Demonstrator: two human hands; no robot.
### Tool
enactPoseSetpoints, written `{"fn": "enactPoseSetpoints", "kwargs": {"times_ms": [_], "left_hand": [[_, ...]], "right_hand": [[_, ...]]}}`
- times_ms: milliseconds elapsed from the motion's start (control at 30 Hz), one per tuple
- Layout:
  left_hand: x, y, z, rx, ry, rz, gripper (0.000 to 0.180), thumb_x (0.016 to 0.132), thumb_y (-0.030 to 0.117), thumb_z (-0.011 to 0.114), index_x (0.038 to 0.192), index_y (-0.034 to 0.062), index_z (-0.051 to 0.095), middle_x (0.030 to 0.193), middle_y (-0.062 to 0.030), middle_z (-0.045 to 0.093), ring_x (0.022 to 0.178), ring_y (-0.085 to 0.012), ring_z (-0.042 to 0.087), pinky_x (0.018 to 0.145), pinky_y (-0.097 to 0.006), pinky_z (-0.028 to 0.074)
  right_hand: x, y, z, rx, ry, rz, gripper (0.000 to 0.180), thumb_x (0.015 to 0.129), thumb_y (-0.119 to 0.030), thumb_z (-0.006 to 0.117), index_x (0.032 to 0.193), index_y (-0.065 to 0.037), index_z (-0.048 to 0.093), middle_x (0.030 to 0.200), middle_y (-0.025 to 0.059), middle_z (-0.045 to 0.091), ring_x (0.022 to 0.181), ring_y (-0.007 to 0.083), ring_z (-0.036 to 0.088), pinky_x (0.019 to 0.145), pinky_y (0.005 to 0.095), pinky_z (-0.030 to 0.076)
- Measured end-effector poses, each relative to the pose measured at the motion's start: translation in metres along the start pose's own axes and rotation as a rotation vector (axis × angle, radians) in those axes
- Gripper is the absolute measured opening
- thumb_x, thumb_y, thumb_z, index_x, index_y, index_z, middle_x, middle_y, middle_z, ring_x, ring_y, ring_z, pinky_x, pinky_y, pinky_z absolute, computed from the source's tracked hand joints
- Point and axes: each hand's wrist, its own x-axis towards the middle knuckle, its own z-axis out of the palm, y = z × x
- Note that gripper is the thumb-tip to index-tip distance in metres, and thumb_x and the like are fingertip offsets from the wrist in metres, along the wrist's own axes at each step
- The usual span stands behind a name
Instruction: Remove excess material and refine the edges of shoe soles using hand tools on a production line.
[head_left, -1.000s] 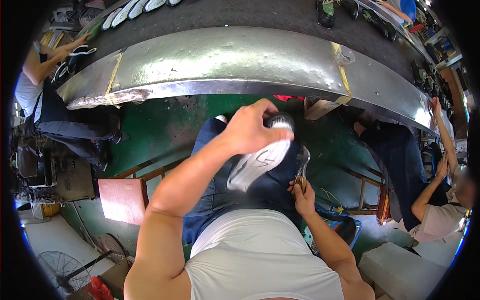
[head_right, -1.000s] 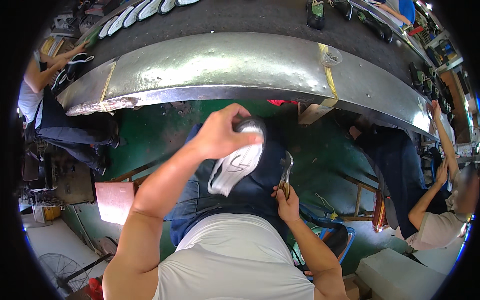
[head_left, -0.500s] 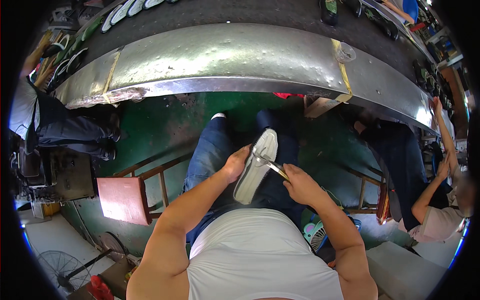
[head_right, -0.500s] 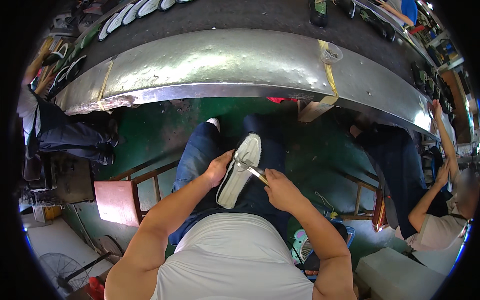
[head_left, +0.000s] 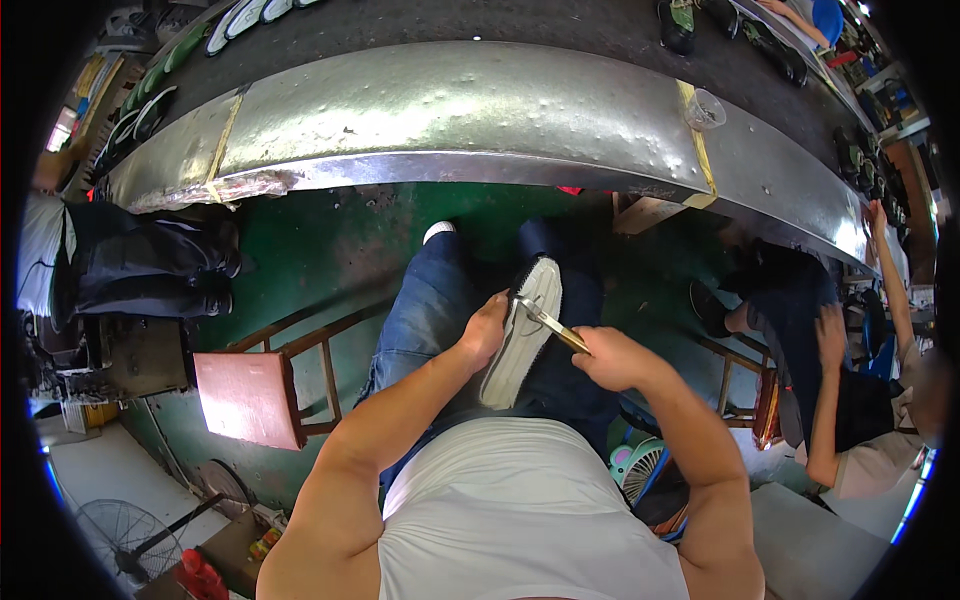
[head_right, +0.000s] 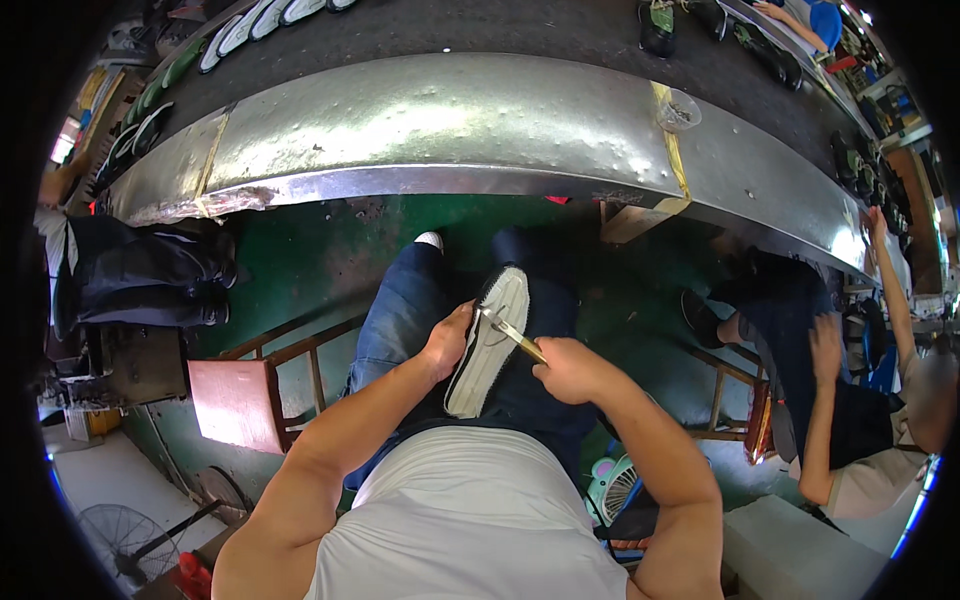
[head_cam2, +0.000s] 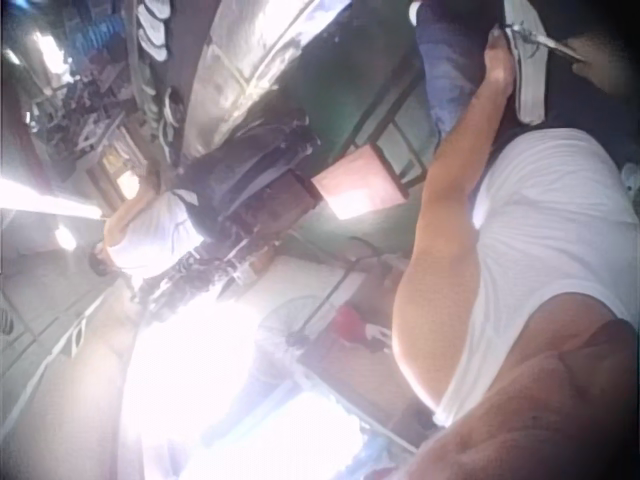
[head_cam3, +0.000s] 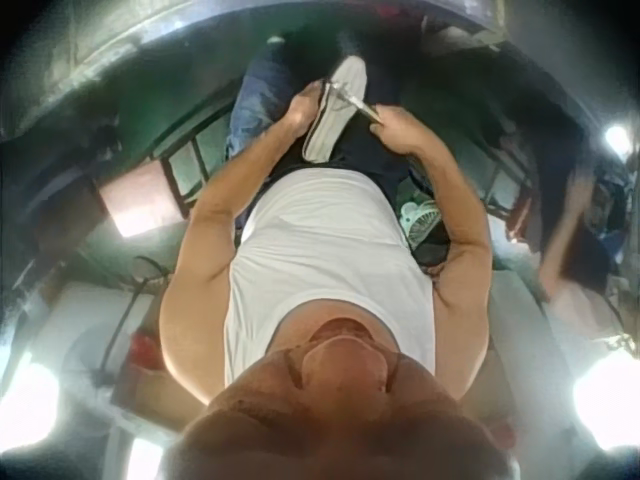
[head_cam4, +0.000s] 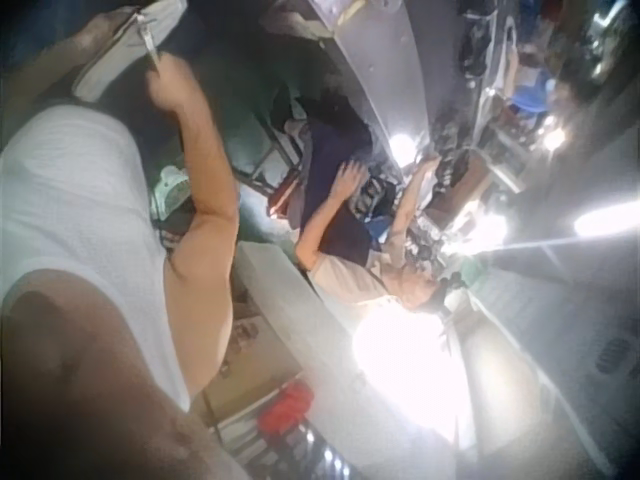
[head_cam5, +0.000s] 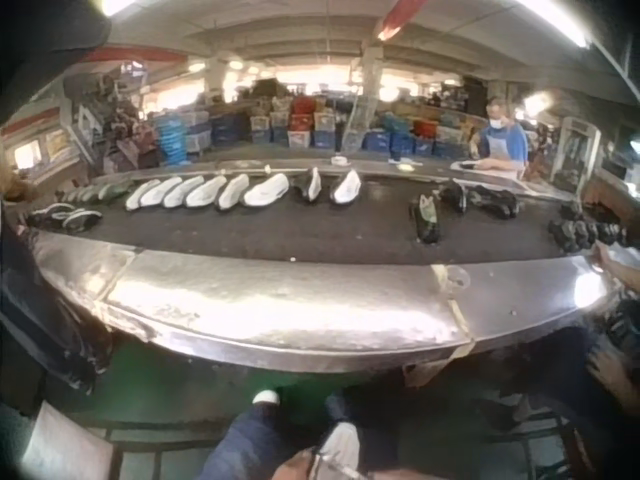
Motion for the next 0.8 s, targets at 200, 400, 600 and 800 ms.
{"fn": "enactPoseSetpoints", "kwargs": {"times_ms": [200,400,600,800], "left_hand": [[-0.016,0.013,0.010,0.187,0.095,0.067,0.054,0.108,0.034,0.026,0.147,0.0015,0.042,0.145,-0.0211,0.050,0.136,-0.0299,0.045,0.114,-0.034,0.032],[-0.013,0.015,-0.012,-0.256,-0.048,-0.085,0.066,0.106,0.046,0.040,0.154,0.0022,0.029,0.155,-0.0158,0.039,0.142,-0.0261,0.038,0.116,-0.037,0.030],[-0.023,0.049,-0.015,-0.112,-0.163,-0.071,0.090,0.097,0.050,0.061,0.159,0.0045,0.014,0.155,-0.0168,0.036,0.142,-0.0262,0.036,0.115,-0.039,0.032],[-0.023,0.057,-0.005,-0.109,-0.167,-0.114,0.093,0.094,0.051,0.065,0.159,0.0059,0.015,0.155,-0.0162,0.037,0.142,-0.0267,0.036,0.115,-0.041,0.032]], "right_hand": [[0.018,-0.025,-0.031,-0.262,-0.201,0.073,0.031,0.095,-0.026,0.059,0.098,0.005,0.061,0.088,0.0249,0.067,0.088,0.0443,0.065,0.079,0.0500,0.051],[0.032,0.022,0.071,0.107,0.298,-0.098,0.026,0.093,-0.021,0.063,0.104,0.002,0.062,0.089,0.0257,0.067,0.087,0.0446,0.065,0.077,0.0500,0.052],[0.030,0.011,0.091,0.348,0.378,0.052,0.031,0.092,-0.020,0.063,0.115,0.001,0.060,0.094,0.0267,0.067,0.088,0.0453,0.065,0.079,0.0489,0.052],[0.026,0.016,0.045,0.919,-0.093,0.227,0.021,0.102,-0.019,0.055,0.107,-0.001,0.064,0.078,0.0043,0.065,0.074,0.0114,0.064,0.051,0.0271,0.051]]}}
